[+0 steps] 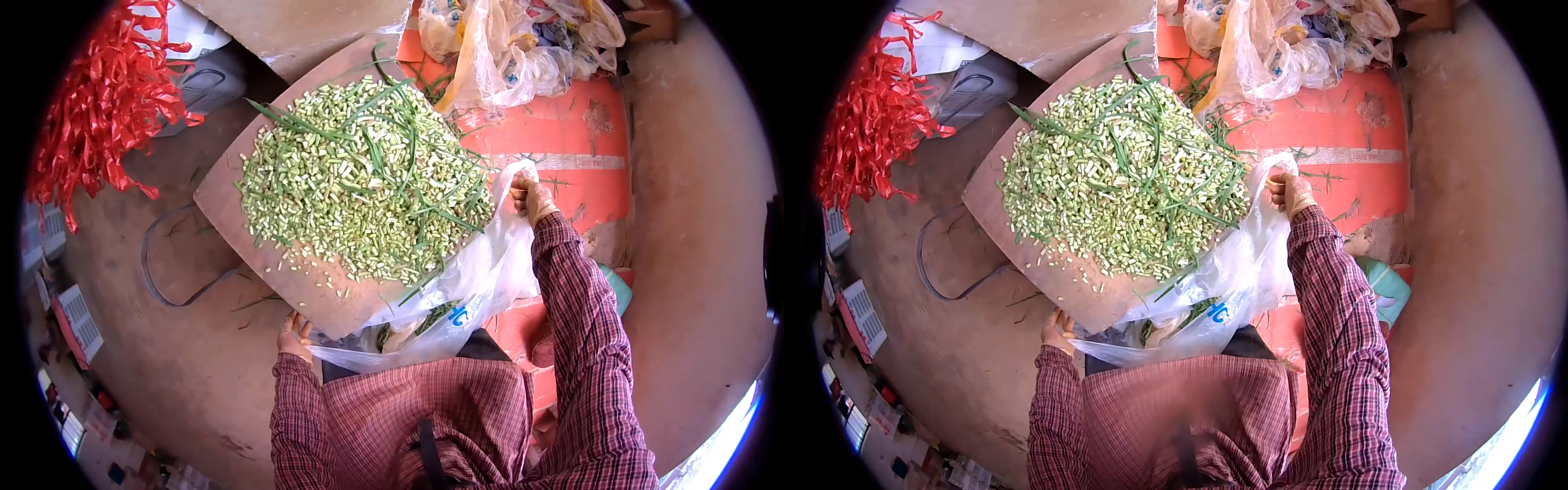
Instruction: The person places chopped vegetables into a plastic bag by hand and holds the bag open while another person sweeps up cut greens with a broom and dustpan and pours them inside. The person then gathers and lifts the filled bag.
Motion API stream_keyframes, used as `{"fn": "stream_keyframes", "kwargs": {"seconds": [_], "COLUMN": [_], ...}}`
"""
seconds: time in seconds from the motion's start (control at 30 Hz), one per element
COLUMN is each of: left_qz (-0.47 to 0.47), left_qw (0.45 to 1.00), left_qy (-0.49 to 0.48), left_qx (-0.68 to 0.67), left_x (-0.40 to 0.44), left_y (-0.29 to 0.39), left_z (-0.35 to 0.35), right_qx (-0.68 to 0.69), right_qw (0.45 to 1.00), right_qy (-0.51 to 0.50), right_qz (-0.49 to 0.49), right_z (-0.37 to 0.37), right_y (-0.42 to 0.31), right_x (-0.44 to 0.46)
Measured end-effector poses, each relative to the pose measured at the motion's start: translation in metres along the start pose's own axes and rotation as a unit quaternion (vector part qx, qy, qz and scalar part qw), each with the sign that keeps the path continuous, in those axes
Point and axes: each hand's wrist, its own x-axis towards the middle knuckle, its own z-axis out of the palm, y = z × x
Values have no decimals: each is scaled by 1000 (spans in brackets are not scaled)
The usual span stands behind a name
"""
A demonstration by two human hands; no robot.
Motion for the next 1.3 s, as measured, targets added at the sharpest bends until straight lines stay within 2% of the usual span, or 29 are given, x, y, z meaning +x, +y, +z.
{"fn": "stream_keyframes", "kwargs": {"seconds": [0.03, 0.1, 0.13, 0.2, 0.27, 0.43, 0.5, 0.53, 0.6, 0.63, 0.8, 0.83, 0.87, 0.93, 0.97, 1.07, 1.2, 1.3], "left_qz": [1, 14, 14, 19, 17, 22, 15, 16, 39, 21, 40, 39, 45, -8, -3, 29, 5, 34], "left_qw": [1000, 1000, 1000, 1000, 1000, 999, 996, 996, 987, 983, 982, 984, 984, 986, 986, 984, 987, 997], "left_qy": [2, -9, -7, -9, 1, -13, -83, -82, -153, -181, -156, -135, -136, -113, -114, -148, -96, 15], "left_qx": [-8, -24, -25, -1, -9, -29, -25, -24, -30, -35, -99, -107, -107, -126, -125, -93, -127, -72], "left_x": [5, 12, 14, 20, 29, 10, -24, -41, -72, -84, -106, -107, -106, -111, -111, -101, -88, -80], "left_y": [3, 9, 11, 12, 17, 37, 59, 70, 89, 98, 116, 126, 135, 147, 151, 161, 169, 161], "left_z": [0, 0, -1, -5, -13, 7, 16, 15, 8, 3, 18, 24, 31, 61, 72, 93, 103, 120], "right_qx": [-3, 99, 121, 90, 95, -40, -104, -103, -206, -214, -157, -137, -134, -84, -65, -154, -176, -206], "right_qw": [1000, 994, 992, 992, 991, 999, 991, 991, 967, 960, 950, 951, 950, 955, 958, 948, 939, 918], "right_qy": [2, 42, 23, 86, 84, -29, -81, -83, -148, -178, -268, -270, -274, -233, -214, -197, -200, -244], "right_qz": [-1, 5, -6, 26, 31, -14, -32, -32, 4, 23, -16, -64, -68, -163, -180, -199, -215, -237], "right_z": [0, 3, -2, -6, -6, 42, 59, 59, 58, 53, 50, 59, 70, 93, 104, 130, 153, 164], "right_y": [-1, 2, 7, 11, 8, -50, -57, -62, -75, -83, -104, -107, -114, -122, -122, -129, -126, -107], "right_x": [6, 28, 38, 48, 52, 17, -3, -17, -43, -51, -101, -114, -122, -136, -135, -136, -146, -141]}}
